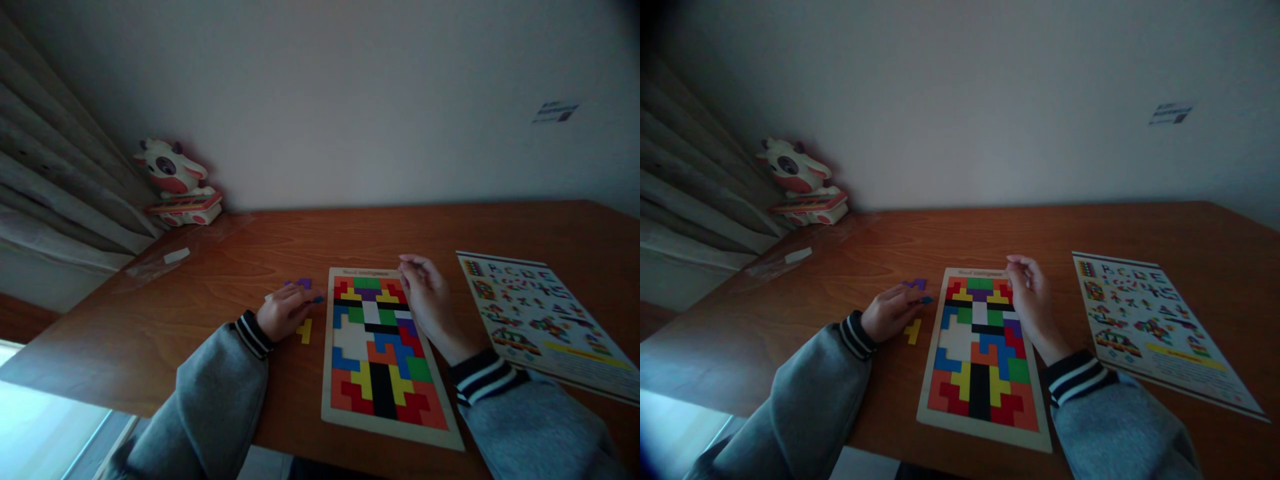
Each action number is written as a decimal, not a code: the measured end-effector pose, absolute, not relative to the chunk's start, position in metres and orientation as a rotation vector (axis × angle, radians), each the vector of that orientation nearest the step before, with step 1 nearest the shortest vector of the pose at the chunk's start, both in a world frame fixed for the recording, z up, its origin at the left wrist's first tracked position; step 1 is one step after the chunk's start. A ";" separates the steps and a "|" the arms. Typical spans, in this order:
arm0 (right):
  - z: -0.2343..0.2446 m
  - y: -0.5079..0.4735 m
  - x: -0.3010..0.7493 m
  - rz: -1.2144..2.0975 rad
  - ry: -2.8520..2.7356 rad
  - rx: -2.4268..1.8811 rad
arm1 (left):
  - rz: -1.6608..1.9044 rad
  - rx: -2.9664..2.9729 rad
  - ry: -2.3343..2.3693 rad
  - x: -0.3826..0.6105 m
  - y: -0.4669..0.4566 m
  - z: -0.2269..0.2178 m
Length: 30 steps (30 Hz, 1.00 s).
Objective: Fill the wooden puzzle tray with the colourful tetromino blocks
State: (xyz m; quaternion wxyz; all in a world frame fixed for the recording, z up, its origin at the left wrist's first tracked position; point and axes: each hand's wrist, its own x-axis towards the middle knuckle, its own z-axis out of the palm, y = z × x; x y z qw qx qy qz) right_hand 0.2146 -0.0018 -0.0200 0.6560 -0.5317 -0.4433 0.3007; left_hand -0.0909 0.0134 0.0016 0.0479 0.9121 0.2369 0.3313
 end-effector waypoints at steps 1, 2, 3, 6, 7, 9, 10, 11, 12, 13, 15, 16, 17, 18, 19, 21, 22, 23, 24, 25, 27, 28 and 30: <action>-0.020 -0.002 0.214 0.679 -1.003 -1.204 | 1.007 2.765 0.703 -0.089 0.012 0.002; -0.020 -0.001 0.214 0.676 -1.000 -1.201 | 1.009 2.738 0.693 -0.086 0.011 0.003; -0.020 -0.001 0.213 0.674 -0.998 -1.198 | 1.020 2.705 0.690 -0.084 0.010 0.003; -0.021 0.000 0.213 0.675 -0.990 -1.184 | 1.085 2.579 0.756 -0.078 0.006 0.004; -0.021 0.001 0.212 0.677 -0.986 -1.179 | 1.100 2.536 0.792 -0.077 0.005 0.005; -0.021 0.001 0.212 0.682 -0.982 -1.172 | 1.111 2.466 0.840 -0.075 0.003 0.006; -0.021 0.001 0.212 0.685 -0.982 -1.171 | 1.108 2.442 0.846 -0.074 0.002 0.006; -0.020 0.001 0.212 0.687 -0.982 -1.171 | 1.103 2.423 0.843 -0.074 0.002 0.006; -0.020 0.000 0.211 0.690 -0.982 -1.171 | 1.091 2.404 0.841 -0.074 0.002 0.006; -0.019 0.000 0.211 0.693 -0.983 -1.171 | 1.077 2.379 0.846 -0.074 0.001 0.006; -0.018 -0.001 0.211 0.700 -0.988 -1.173 | 1.042 2.295 0.870 -0.074 0.000 0.003; -0.018 -0.001 0.211 0.704 -0.991 -1.174 | 1.031 2.233 0.879 -0.073 -0.001 0.001; -0.018 -0.001 0.211 0.707 -0.992 -1.176 | 1.025 2.164 0.875 -0.072 -0.002 -0.001; -0.018 -0.002 0.211 0.709 -0.993 -1.179 | 1.011 2.097 0.858 -0.071 -0.003 -0.002; -0.017 -0.002 0.211 0.709 -0.993 -1.183 | 0.997 2.043 0.836 -0.069 -0.004 -0.003; -0.016 -0.002 0.210 0.708 -0.991 -1.190 | 0.984 2.007 0.798 -0.066 -0.006 -0.002; -0.016 -0.003 0.210 0.708 -0.990 -1.194 | 0.980 2.034 0.778 -0.064 -0.006 -0.001; -0.015 -0.003 0.209 0.707 -0.990 -1.196 | 0.980 2.078 0.756 -0.063 -0.006 0.000; -0.014 -0.003 0.209 0.708 -0.992 -1.199 | 0.984 2.123 0.728 -0.062 -0.006 0.002; -0.014 -0.004 0.209 0.710 -0.994 -1.200 | 0.989 2.158 0.693 -0.061 -0.005 0.004; -0.013 -0.004 0.208 0.713 -1.000 -1.202 | 0.987 2.201 0.615 -0.060 -0.004 0.006; -0.013 -0.004 0.208 0.714 -1.003 -1.203 | 0.993 2.223 0.582 -0.060 -0.004 0.007; -0.014 -0.004 0.208 0.714 -1.007 -1.207 | 0.994 2.306 0.524 -0.058 -0.003 0.007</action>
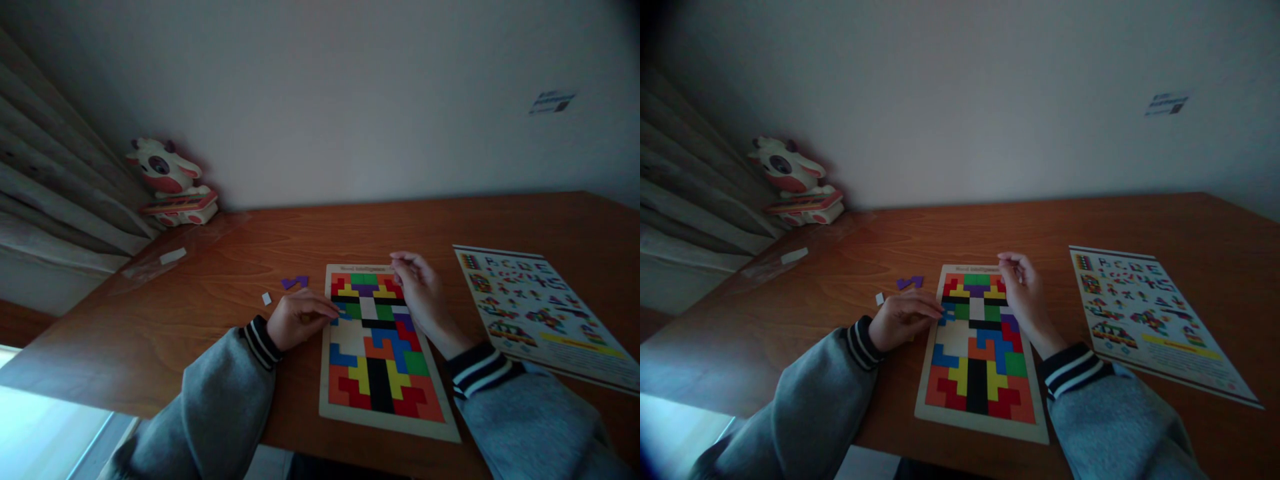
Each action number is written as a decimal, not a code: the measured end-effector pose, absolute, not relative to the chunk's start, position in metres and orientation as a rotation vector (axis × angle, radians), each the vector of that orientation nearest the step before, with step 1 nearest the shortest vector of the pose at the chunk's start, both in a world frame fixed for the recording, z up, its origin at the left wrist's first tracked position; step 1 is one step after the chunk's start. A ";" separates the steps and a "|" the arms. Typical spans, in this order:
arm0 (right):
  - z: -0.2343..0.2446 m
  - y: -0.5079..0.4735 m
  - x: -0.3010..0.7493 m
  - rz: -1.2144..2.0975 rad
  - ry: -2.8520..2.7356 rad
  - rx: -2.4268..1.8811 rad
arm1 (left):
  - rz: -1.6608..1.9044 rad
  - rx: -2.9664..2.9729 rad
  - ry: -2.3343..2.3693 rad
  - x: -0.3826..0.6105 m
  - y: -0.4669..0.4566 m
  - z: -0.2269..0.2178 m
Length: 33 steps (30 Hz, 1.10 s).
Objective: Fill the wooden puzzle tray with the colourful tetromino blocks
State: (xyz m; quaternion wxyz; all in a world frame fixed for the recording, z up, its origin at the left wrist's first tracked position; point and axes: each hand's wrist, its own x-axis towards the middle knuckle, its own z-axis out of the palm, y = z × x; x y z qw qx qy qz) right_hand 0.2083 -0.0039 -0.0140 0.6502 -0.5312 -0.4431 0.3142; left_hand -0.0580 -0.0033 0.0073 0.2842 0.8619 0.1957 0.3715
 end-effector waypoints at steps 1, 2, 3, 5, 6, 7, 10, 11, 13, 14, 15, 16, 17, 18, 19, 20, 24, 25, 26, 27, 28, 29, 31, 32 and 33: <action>-0.014 -0.004 0.208 0.712 -1.008 -1.208 | 0.986 2.361 0.494 -0.057 -0.003 0.007; -0.015 -0.003 0.209 0.709 -1.008 -1.210 | 0.973 2.414 0.463 -0.056 -0.003 0.006; -0.015 -0.003 0.209 0.707 -1.009 -1.212 | 0.959 2.464 0.436 -0.055 -0.003 0.005; -0.016 -0.002 0.209 0.702 -1.012 -1.213 | 0.922 2.559 0.404 -0.052 -0.004 0.002; -0.017 -0.002 0.209 0.701 -1.014 -1.213 | 0.905 2.609 0.399 -0.050 -0.004 0.000; -0.017 -0.002 0.210 0.700 -1.016 -1.212 | 0.892 2.657 0.399 -0.049 -0.004 -0.001; -0.018 -0.001 0.210 0.698 -1.020 -1.210 | 0.874 2.761 0.379 -0.046 -0.006 -0.004; -0.017 -0.002 0.210 0.696 -1.022 -1.210 | 0.870 2.785 0.364 -0.045 -0.007 -0.004; -0.016 -0.002 0.209 0.692 -1.024 -1.212 | 0.857 2.827 0.356 -0.044 -0.008 -0.004; -0.016 -0.002 0.209 0.692 -1.026 -1.213 | 0.845 2.847 0.364 -0.044 -0.009 -0.003; -0.015 -0.003 0.209 0.692 -1.028 -1.215 | 0.828 2.866 0.378 -0.044 -0.009 -0.003; -0.015 -0.003 0.209 0.694 -1.030 -1.218 | 0.802 2.882 0.393 -0.044 -0.009 -0.003; -0.015 -0.003 0.209 0.696 -1.032 -1.221 | 0.777 2.894 0.406 -0.044 -0.010 -0.003; -0.015 -0.003 0.210 0.698 -1.033 -1.223 | 0.748 2.904 0.417 -0.045 -0.010 -0.003; -0.015 -0.003 0.210 0.699 -1.032 -1.223 | 0.722 2.910 0.429 -0.045 -0.010 -0.003; -0.016 -0.003 0.210 0.698 -1.030 -1.223 | 0.701 2.914 0.443 -0.046 -0.010 -0.003; -0.017 -0.003 0.211 0.700 -1.025 -1.215 | 0.673 2.907 0.509 -0.046 -0.011 0.000; -0.017 -0.003 0.210 0.704 -1.025 -1.212 | 0.683 2.900 0.526 -0.047 -0.011 0.001; -0.017 -0.003 0.210 0.709 -1.025 -1.209 | 0.701 2.891 0.550 -0.049 -0.010 0.002; -0.017 -0.003 0.210 0.713 -1.022 -1.207 | 0.727 2.884 0.581 -0.051 -0.008 0.003; -0.017 -0.003 0.210 0.717 -1.018 -1.205 | 0.751 2.882 0.627 -0.056 -0.005 0.004; -0.017 -0.004 0.209 0.720 -1.014 -1.205 | 0.767 2.889 0.685 -0.062 0.000 0.004; -0.016 -0.004 0.209 0.726 -1.007 -1.207 | 0.776 2.909 0.851 -0.079 0.012 0.004; -0.016 -0.003 0.209 0.728 -1.005 -1.209 | 0.779 2.915 0.943 -0.090 0.018 0.003; -0.015 -0.003 0.208 0.730 -1.002 -1.210 | 0.778 2.902 1.036 -0.100 0.025 0.002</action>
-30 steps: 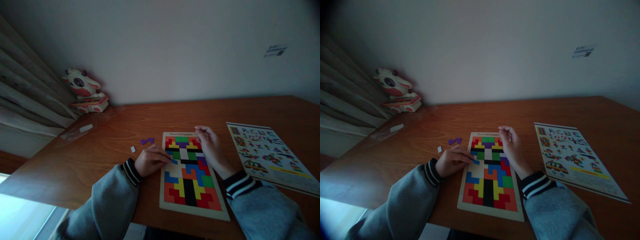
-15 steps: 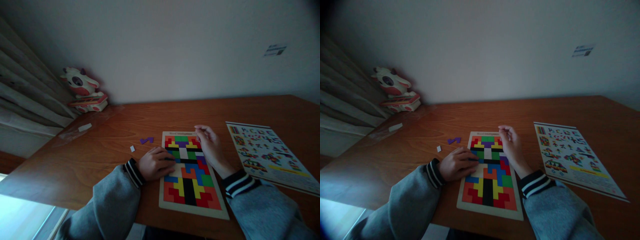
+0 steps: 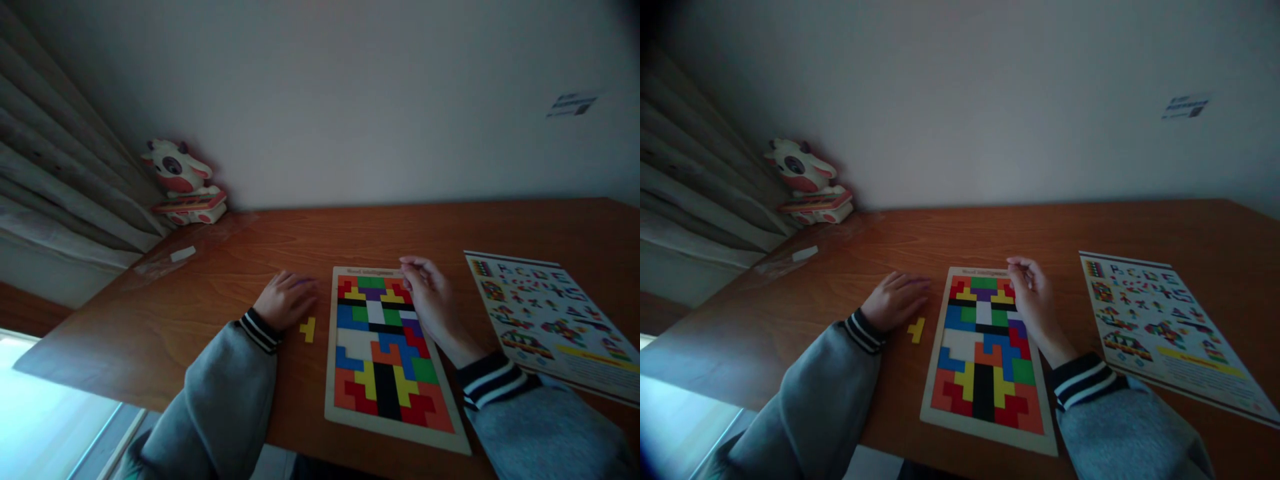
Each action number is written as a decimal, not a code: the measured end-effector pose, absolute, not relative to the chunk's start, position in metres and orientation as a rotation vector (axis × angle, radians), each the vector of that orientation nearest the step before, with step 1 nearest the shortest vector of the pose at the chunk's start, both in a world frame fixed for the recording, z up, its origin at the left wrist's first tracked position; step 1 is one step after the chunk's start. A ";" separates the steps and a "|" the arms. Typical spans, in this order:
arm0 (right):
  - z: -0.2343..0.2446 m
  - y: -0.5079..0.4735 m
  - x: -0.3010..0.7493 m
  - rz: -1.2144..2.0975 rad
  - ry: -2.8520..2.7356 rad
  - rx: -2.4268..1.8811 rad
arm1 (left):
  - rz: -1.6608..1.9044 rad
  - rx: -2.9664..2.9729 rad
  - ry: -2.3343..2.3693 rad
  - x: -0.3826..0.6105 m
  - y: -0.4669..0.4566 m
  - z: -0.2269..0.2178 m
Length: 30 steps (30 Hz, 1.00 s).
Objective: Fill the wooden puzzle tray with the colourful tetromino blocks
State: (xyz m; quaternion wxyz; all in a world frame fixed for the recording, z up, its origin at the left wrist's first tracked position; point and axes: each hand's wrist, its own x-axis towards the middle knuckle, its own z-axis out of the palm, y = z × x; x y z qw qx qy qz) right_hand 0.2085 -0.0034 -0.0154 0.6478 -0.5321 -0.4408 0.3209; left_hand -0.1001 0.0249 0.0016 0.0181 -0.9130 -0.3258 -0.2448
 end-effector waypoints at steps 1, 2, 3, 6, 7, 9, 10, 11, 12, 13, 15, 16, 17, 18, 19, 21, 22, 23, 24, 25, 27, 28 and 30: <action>-0.015 -0.003 0.208 0.731 -0.999 -1.211 | -0.763 -2.792 -1.095 -0.110 0.031 0.000; -0.014 -0.003 0.208 0.732 -0.996 -1.211 | -0.758 -2.766 -1.156 -0.119 0.036 -0.002; -0.014 -0.003 0.208 0.734 -0.992 -1.211 | -0.746 -2.755 -1.192 -0.125 0.040 -0.004; -0.013 -0.004 0.207 0.742 -0.989 -1.215 | -0.715 -2.751 -1.248 -0.134 0.047 -0.009; -0.013 -0.004 0.207 0.743 -0.987 -1.216 | -0.712 -2.746 -1.265 -0.133 0.047 -0.010; -0.014 -0.004 0.207 0.740 -0.983 -1.217 | -0.714 -2.732 -1.287 -0.131 0.047 -0.011; -0.014 -0.004 0.208 0.737 -0.983 -1.217 | -0.715 -2.728 -1.286 -0.130 0.046 -0.012; -0.015 -0.004 0.208 0.736 -0.984 -1.216 | -0.719 -2.725 -1.284 -0.129 0.045 -0.012; -0.015 -0.004 0.208 0.735 -0.988 -1.217 | -0.729 -2.723 -1.282 -0.128 0.045 -0.012; -0.016 -0.004 0.208 0.734 -0.993 -1.217 | -0.743 -2.721 -1.285 -0.127 0.044 -0.012; -0.016 -0.004 0.209 0.733 -1.002 -1.218 | -0.797 -2.701 -1.333 -0.124 0.042 -0.012; -0.016 -0.004 0.209 0.734 -1.006 -1.217 | -0.839 -2.681 -1.367 -0.121 0.042 -0.012; -0.017 -0.004 0.209 0.735 -1.010 -1.217 | -0.884 -2.658 -1.398 -0.117 0.042 -0.011; -0.017 -0.004 0.208 0.737 -1.014 -1.216 | -0.928 -2.640 -1.419 -0.113 0.042 -0.011; -0.017 -0.004 0.208 0.737 -1.019 -1.216 | -0.965 -2.630 -1.426 -0.108 0.043 -0.011; -0.018 -0.004 0.208 0.735 -1.025 -1.215 | -0.984 -2.664 -1.385 -0.098 0.044 -0.011; -0.018 -0.004 0.208 0.733 -1.027 -1.216 | -0.966 -2.697 -1.343 -0.094 0.045 -0.012; -0.018 -0.004 0.208 0.731 -1.028 -1.219 | -0.937 -2.730 -1.298 -0.090 0.046 -0.013; -0.018 -0.004 0.208 0.727 -1.028 -1.222 | -0.908 -2.754 -1.255 -0.088 0.047 -0.014; -0.019 -0.004 0.209 0.724 -1.029 -1.225 | -0.880 -2.768 -1.222 -0.086 0.047 -0.015; -0.019 -0.004 0.209 0.715 -1.031 -1.231 | -0.836 -2.777 -1.194 -0.085 0.047 -0.017; -0.020 -0.003 0.210 0.710 -1.033 -1.233 | -0.823 -2.782 -1.193 -0.085 0.046 -0.017; -0.021 -0.003 0.210 0.700 -1.039 -1.236 | -0.812 -2.800 -1.190 -0.086 0.045 -0.016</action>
